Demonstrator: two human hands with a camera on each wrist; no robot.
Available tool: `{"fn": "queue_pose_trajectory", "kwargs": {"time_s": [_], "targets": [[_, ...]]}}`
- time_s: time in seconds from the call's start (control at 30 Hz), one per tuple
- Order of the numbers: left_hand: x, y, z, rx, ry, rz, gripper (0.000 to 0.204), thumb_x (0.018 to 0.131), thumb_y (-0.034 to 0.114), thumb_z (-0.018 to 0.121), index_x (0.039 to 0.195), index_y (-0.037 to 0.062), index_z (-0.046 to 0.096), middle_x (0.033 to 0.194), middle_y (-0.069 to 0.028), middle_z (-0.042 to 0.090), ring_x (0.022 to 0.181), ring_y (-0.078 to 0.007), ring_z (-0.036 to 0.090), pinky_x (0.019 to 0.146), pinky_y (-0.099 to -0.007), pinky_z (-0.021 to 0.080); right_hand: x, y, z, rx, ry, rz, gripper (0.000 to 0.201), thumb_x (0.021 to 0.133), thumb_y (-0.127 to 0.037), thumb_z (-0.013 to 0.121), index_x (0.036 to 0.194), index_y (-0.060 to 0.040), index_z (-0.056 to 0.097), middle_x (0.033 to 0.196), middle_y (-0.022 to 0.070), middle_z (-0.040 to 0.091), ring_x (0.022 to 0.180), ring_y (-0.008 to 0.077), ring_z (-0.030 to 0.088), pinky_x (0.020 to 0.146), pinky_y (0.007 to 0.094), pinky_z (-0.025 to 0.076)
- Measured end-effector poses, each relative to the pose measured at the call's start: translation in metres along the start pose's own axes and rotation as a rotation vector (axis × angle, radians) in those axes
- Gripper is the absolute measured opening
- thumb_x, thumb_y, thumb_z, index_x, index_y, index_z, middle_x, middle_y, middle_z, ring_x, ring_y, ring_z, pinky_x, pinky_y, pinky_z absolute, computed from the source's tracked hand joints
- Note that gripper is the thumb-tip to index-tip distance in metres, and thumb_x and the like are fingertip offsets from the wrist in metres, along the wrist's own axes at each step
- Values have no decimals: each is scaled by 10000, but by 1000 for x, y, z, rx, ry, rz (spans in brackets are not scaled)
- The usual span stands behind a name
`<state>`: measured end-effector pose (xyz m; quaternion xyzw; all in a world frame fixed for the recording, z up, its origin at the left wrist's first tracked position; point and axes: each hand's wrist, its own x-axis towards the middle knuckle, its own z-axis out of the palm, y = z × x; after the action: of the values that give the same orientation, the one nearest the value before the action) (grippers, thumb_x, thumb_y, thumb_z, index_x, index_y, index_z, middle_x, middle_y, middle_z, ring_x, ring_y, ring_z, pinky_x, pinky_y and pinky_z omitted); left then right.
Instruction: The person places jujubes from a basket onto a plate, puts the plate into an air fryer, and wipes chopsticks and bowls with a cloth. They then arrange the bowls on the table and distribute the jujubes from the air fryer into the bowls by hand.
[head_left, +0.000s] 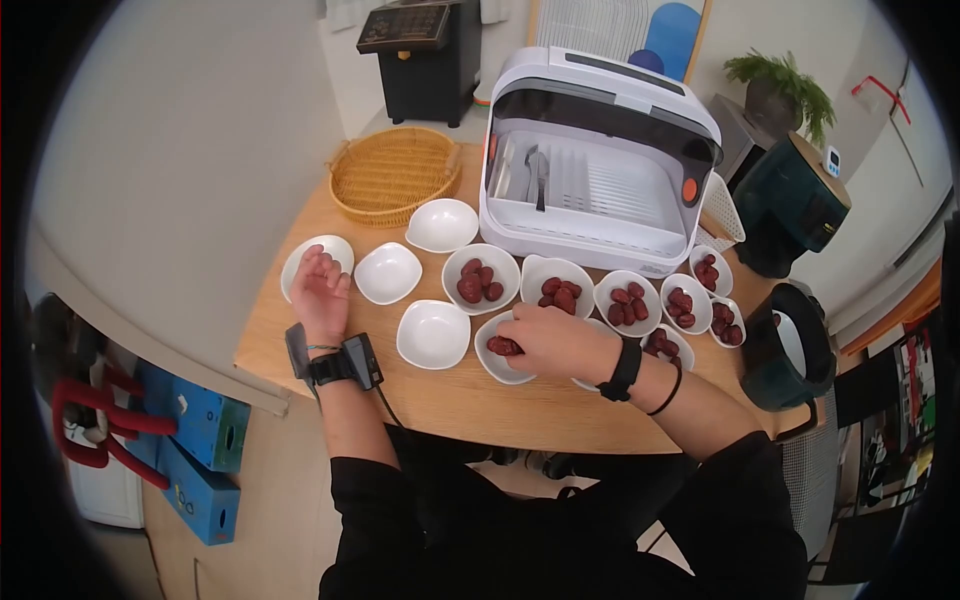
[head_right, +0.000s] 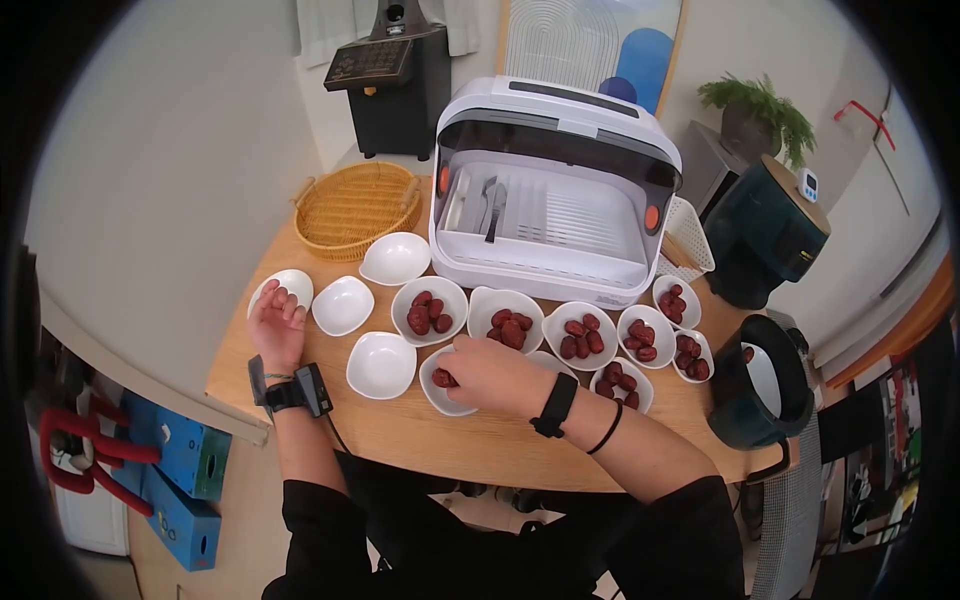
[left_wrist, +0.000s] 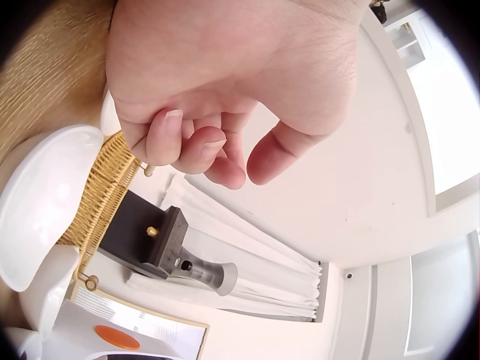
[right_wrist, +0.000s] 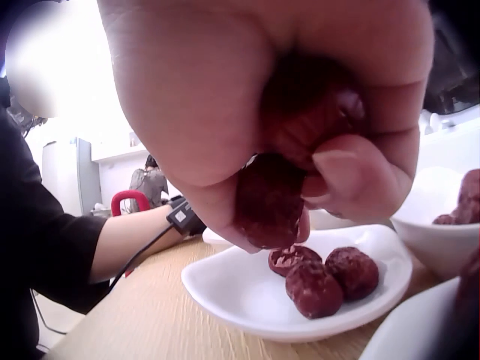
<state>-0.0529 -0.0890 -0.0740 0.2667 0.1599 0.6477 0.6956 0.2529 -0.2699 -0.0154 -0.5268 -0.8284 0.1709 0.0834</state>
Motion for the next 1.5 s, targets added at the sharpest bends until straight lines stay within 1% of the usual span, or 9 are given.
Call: {"fn": "queue_pose_trajectory", "kwargs": {"time_s": [0.3,0.6,0.73,0.97,1.13,1.3,1.4,1.47,1.5], "targets": [[-2,0,4,-16,-15,5,171,923,107,538,1077,49,582,751,7,532,607,-106,410,540,-249,335,-11,-8,-21,78,136,121,312,851,-249,670,1095,-65,604,985,170,574,813,352,635,739,411,527],[-1,0,0,7,-3,10,175,912,107,546,1073,47,579,752,-2,535,602,-113,417,540,-254,343,77,-42,37,-49,175,-283,179,835,-144,618,953,-10,612,896,181,581,805,351,638,676,440,518],[0,0,-3,6,-24,7,176,911,110,555,1074,47,579,766,-7,541,612,-115,426,546,-252,348,103,-53,57,-42,186,-270,182,826,-151,623,910,10,610,856,185,580,798,357,639,691,455,515],[-1,0,-3,-39,-38,6,178,909,115,562,1074,54,583,763,-9,546,609,-113,422,545,-252,339,32,-30,-37,0,321,-309,159,854,-163,617,942,-31,628,909,148,585,882,323,608,768,424,505],[-1,1,-1,-40,-50,-9,172,908,111,562,1070,56,581,766,-6,549,610,-109,419,549,-254,340,-111,29,-138,-65,433,258,124,837,-95,659,925,-8,650,865,153,635,770,328,632,708,382,524],[-1,1,2,-24,-17,4,176,903,102,558,1071,52,576,761,-7,547,609,-113,424,550,-252,340,-295,170,-159,-325,427,866,184,799,-148,665,814,29,616,779,184,652,735,339,645,673,366,519],[0,0,2,-5,-3,12,175,903,101,552,1067,51,582,750,0,537,603,-112,415,545,-252,335,-355,191,-145,-440,238,977,241,788,-213,684,796,24,644,767,166,670,704,297,669,637,370,523],[-1,0,3,10,14,24,169,910,104,544,1063,50,591,745,5,531,598,-111,409,539,-254,334,-359,176,-143,-83,-60,1425,340,839,-318,667,950,4,678,807,152,679,688,252,687,591,371,543],[-1,-2,4,7,7,20,169,910,104,544,1063,50,591,745,5,531,598,-111,409,539,-254,334,-366,181,-143,-82,-54,1431,340,839,-318,667,950,4,678,807,152,679,688,252,687,591,371,543]]}}
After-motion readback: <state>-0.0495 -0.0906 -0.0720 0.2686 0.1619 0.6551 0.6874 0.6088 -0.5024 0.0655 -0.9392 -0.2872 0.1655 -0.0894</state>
